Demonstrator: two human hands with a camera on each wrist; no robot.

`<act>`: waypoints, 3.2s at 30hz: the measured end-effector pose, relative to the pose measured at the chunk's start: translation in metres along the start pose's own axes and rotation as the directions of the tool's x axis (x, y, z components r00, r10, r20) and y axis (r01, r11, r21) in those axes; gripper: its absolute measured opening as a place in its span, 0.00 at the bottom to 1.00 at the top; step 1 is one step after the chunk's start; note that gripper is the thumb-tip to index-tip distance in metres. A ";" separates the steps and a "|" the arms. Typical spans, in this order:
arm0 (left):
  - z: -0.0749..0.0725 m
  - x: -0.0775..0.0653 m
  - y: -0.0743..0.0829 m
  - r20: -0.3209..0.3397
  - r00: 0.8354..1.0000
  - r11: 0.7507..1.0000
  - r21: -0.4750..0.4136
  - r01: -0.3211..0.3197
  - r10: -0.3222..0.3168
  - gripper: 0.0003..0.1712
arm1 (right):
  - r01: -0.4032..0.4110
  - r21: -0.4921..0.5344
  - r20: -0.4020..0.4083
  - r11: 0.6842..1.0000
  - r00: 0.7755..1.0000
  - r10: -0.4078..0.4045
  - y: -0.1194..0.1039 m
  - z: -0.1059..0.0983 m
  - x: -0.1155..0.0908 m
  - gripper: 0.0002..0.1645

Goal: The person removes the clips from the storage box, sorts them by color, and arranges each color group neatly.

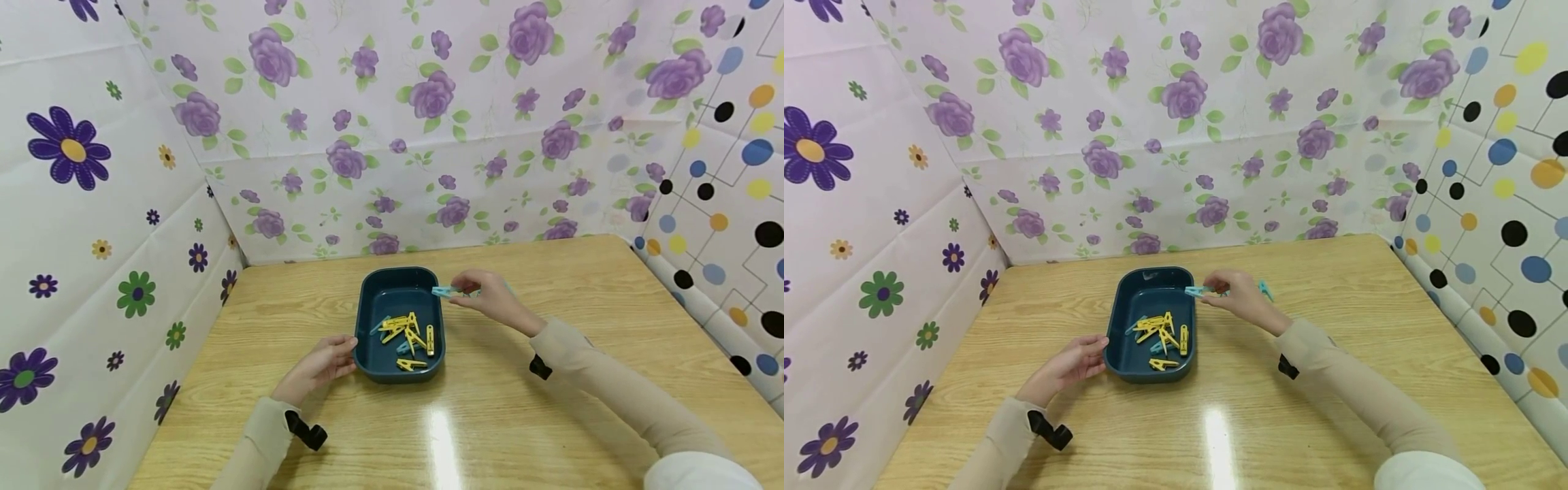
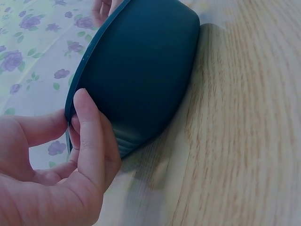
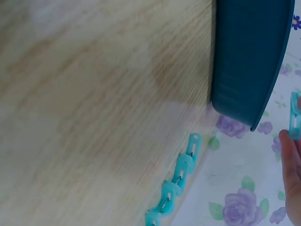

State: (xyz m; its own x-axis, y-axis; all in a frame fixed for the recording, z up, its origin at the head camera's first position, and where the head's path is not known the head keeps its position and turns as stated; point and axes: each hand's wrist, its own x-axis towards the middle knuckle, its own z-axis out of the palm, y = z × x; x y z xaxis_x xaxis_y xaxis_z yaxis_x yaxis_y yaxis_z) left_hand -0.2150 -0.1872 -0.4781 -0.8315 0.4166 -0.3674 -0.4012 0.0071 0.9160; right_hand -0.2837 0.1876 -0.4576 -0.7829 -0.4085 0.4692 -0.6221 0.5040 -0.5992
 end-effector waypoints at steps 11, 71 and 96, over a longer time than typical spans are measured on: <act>0.002 0.007 0.001 -0.011 1.000 1.000 0.001 0.009 -0.009 0.16 | -0.080 -0.035 -0.155 0.996 0.985 0.074 0.010 -0.025 -0.011 0.16; 0.001 0.003 -0.001 0.013 1.000 0.999 -0.036 0.029 -0.028 0.20 | -0.599 -0.112 -0.155 0.793 0.799 0.582 0.073 -0.054 -0.053 0.20; 0.002 0.003 -0.002 0.018 0.999 0.998 -0.050 0.030 -0.029 0.21 | -0.703 -0.104 -0.052 0.704 0.711 0.702 0.080 -0.058 -0.048 0.18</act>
State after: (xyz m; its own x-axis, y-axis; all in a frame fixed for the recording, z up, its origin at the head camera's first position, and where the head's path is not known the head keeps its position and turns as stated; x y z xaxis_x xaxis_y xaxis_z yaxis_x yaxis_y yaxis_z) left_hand -0.2163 -0.1843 -0.4806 -0.8125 0.4324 -0.3910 -0.4447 -0.0259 0.8953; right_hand -0.2966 0.2913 -0.4902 -0.9933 0.1027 -0.0536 0.1114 0.7213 -0.6837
